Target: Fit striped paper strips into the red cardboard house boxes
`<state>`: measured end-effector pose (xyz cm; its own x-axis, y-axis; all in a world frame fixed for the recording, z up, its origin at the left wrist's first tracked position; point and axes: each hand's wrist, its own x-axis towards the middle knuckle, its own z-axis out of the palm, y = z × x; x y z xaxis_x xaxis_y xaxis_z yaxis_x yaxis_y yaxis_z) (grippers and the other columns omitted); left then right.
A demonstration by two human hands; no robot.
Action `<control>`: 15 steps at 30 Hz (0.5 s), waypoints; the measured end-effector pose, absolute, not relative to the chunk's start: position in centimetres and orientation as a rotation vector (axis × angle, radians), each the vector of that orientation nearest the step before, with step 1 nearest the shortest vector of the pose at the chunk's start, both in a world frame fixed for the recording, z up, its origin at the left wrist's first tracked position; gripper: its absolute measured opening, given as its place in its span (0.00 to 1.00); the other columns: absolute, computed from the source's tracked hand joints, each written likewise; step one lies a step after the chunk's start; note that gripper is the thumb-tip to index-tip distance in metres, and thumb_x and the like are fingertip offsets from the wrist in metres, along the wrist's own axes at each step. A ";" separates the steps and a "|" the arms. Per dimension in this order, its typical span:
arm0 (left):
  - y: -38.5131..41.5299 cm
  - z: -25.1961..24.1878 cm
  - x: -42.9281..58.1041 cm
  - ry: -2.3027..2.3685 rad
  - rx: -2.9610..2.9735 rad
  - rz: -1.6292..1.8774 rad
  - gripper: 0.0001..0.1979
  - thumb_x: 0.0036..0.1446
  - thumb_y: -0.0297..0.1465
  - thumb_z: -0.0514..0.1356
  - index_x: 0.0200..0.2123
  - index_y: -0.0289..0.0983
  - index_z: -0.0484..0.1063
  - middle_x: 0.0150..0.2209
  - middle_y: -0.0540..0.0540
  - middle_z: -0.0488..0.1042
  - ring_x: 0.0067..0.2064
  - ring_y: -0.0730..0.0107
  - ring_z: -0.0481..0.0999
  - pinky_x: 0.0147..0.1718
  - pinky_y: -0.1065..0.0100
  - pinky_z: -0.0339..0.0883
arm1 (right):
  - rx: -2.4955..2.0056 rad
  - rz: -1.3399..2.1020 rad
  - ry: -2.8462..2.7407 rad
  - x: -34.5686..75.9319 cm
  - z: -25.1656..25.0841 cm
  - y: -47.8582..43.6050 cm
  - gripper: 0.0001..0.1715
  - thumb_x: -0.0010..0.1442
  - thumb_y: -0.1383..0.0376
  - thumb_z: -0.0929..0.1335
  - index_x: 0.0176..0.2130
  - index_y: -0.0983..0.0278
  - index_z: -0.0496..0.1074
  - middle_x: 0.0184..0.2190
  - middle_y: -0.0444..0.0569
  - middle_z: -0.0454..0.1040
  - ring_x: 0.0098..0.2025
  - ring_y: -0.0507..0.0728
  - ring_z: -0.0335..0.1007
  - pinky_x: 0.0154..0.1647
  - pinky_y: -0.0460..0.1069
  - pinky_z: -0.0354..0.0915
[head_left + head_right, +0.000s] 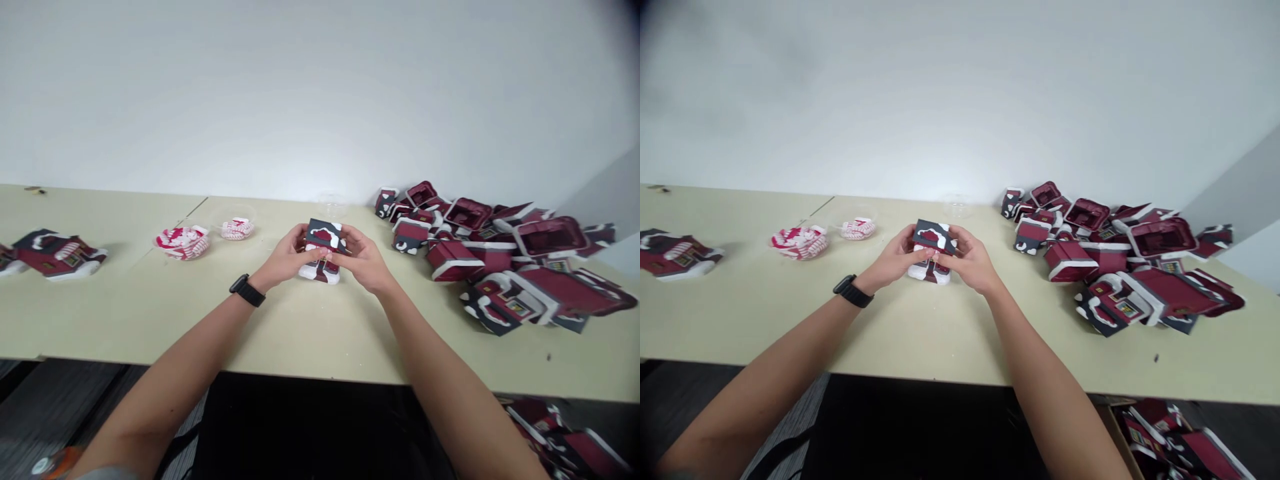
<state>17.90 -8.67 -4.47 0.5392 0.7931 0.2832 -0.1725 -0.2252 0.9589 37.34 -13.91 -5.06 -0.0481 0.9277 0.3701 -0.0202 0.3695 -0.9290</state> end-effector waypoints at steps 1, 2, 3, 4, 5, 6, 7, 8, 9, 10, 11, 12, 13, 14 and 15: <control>-8.6 -4.4 17.8 0.548 1.559 0.964 0.29 0.54 0.39 0.75 0.53 0.36 0.70 0.51 0.41 0.77 0.50 0.60 0.77 0.48 0.61 0.72 | -0.894 0.962 -1.400 37.4 -5.2 -13.9 0.33 0.52 0.54 0.82 0.54 0.55 0.75 0.52 0.48 0.78 0.54 0.62 0.74 0.60 0.58 0.70; -8.6 -4.3 17.6 0.550 1.570 0.948 0.29 0.54 0.39 0.75 0.54 0.36 0.70 0.52 0.40 0.77 0.51 0.59 0.77 0.49 0.61 0.72 | -0.897 0.956 -1.402 37.4 -5.3 -13.8 0.33 0.52 0.54 0.82 0.54 0.54 0.75 0.53 0.48 0.78 0.55 0.62 0.74 0.60 0.58 0.70; -8.5 -4.2 17.4 0.557 1.579 0.933 0.30 0.53 0.40 0.75 0.54 0.36 0.70 0.54 0.39 0.77 0.53 0.57 0.77 0.50 0.60 0.72 | -0.901 0.950 -1.403 37.5 -5.3 -13.8 0.34 0.52 0.54 0.82 0.55 0.54 0.75 0.53 0.48 0.78 0.56 0.63 0.73 0.60 0.59 0.70; -8.4 -4.2 17.3 0.568 1.588 0.920 0.31 0.53 0.40 0.76 0.55 0.37 0.70 0.56 0.38 0.76 0.54 0.55 0.77 0.51 0.58 0.71 | -0.903 0.947 -1.401 37.5 -5.4 -13.8 0.35 0.51 0.54 0.82 0.55 0.54 0.74 0.54 0.48 0.78 0.57 0.63 0.73 0.60 0.59 0.71; -8.4 -4.1 17.2 0.581 1.598 0.907 0.32 0.52 0.40 0.76 0.56 0.37 0.70 0.57 0.37 0.76 0.56 0.54 0.77 0.53 0.57 0.71 | -0.904 0.945 -1.397 37.6 -5.4 -13.8 0.36 0.51 0.54 0.83 0.56 0.53 0.74 0.55 0.48 0.78 0.57 0.63 0.73 0.59 0.59 0.71; -8.3 -4.1 17.1 0.592 1.610 0.896 0.33 0.51 0.40 0.77 0.56 0.37 0.70 0.58 0.37 0.75 0.56 0.53 0.76 0.54 0.56 0.70 | -0.906 0.947 -1.392 37.7 -5.4 -13.8 0.37 0.50 0.54 0.83 0.56 0.52 0.74 0.54 0.48 0.78 0.57 0.63 0.73 0.59 0.59 0.71; -8.3 -4.1 17.0 0.596 1.624 0.886 0.34 0.49 0.40 0.77 0.55 0.37 0.71 0.58 0.37 0.75 0.56 0.53 0.76 0.55 0.55 0.70 | -0.911 0.953 -1.384 37.8 -5.3 -13.8 0.38 0.50 0.54 0.83 0.57 0.52 0.74 0.54 0.48 0.78 0.56 0.63 0.74 0.59 0.59 0.71; -8.3 -4.1 17.0 0.596 1.639 0.879 0.34 0.48 0.41 0.78 0.54 0.37 0.71 0.58 0.36 0.76 0.56 0.53 0.77 0.55 0.55 0.70 | -0.919 0.962 -1.376 37.9 -5.2 -13.8 0.39 0.50 0.55 0.83 0.57 0.51 0.73 0.53 0.47 0.78 0.55 0.63 0.74 0.59 0.59 0.71; -8.3 -4.0 17.0 0.598 1.657 0.880 0.33 0.47 0.41 0.78 0.53 0.36 0.71 0.56 0.37 0.76 0.55 0.53 0.77 0.54 0.55 0.70 | -0.927 0.976 -1.368 38.0 -5.1 -13.9 0.39 0.49 0.55 0.83 0.58 0.51 0.73 0.52 0.47 0.78 0.54 0.63 0.74 0.58 0.59 0.71; -8.4 -3.9 17.0 0.604 1.678 0.885 0.33 0.46 0.41 0.79 0.51 0.36 0.72 0.55 0.37 0.77 0.53 0.54 0.78 0.53 0.55 0.71 | -0.933 0.997 -1.365 38.1 -5.0 -14.0 0.40 0.49 0.55 0.83 0.58 0.50 0.73 0.52 0.47 0.78 0.54 0.63 0.75 0.59 0.60 0.71; -8.4 -3.8 17.0 0.616 1.703 0.898 0.33 0.46 0.42 0.79 0.50 0.36 0.72 0.54 0.37 0.77 0.52 0.54 0.78 0.52 0.56 0.71 | -0.933 1.020 -1.367 38.2 -4.9 -14.1 0.41 0.49 0.55 0.83 0.59 0.50 0.72 0.53 0.47 0.77 0.55 0.64 0.74 0.59 0.60 0.71; -8.6 -3.6 16.9 0.636 1.731 0.918 0.32 0.46 0.42 0.79 0.49 0.35 0.72 0.53 0.37 0.78 0.50 0.55 0.78 0.51 0.56 0.72 | -0.924 1.042 -1.370 38.2 -4.8 -14.1 0.41 0.50 0.54 0.83 0.60 0.50 0.72 0.55 0.47 0.77 0.58 0.64 0.73 0.60 0.60 0.71; -8.7 -3.4 16.8 0.663 1.763 0.944 0.32 0.46 0.43 0.78 0.49 0.35 0.72 0.52 0.38 0.78 0.49 0.56 0.79 0.51 0.56 0.72 | -0.908 1.059 -1.366 38.2 -4.7 -14.2 0.40 0.51 0.54 0.82 0.60 0.49 0.72 0.58 0.48 0.76 0.61 0.65 0.71 0.62 0.61 0.70; -8.9 -3.1 16.6 0.697 1.797 0.980 0.32 0.47 0.44 0.78 0.49 0.36 0.72 0.51 0.39 0.78 0.49 0.56 0.79 0.51 0.56 0.73 | -0.889 1.073 -1.349 38.3 -4.6 -14.1 0.38 0.52 0.53 0.82 0.59 0.49 0.73 0.61 0.48 0.74 0.64 0.65 0.69 0.64 0.61 0.69; -9.2 -2.8 16.3 0.740 1.829 1.031 0.32 0.47 0.44 0.78 0.49 0.36 0.71 0.50 0.39 0.78 0.49 0.56 0.79 0.51 0.56 0.73 | -0.872 1.079 -1.313 38.4 -4.6 -14.1 0.37 0.53 0.52 0.81 0.59 0.48 0.73 0.63 0.48 0.73 0.66 0.65 0.68 0.65 0.61 0.69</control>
<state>16.34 -9.19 -2.78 0.4766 0.8069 0.3490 0.0727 -0.4319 0.8990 38.35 -14.07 -4.62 -0.0555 0.9508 0.3046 -0.1146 0.2970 -0.9480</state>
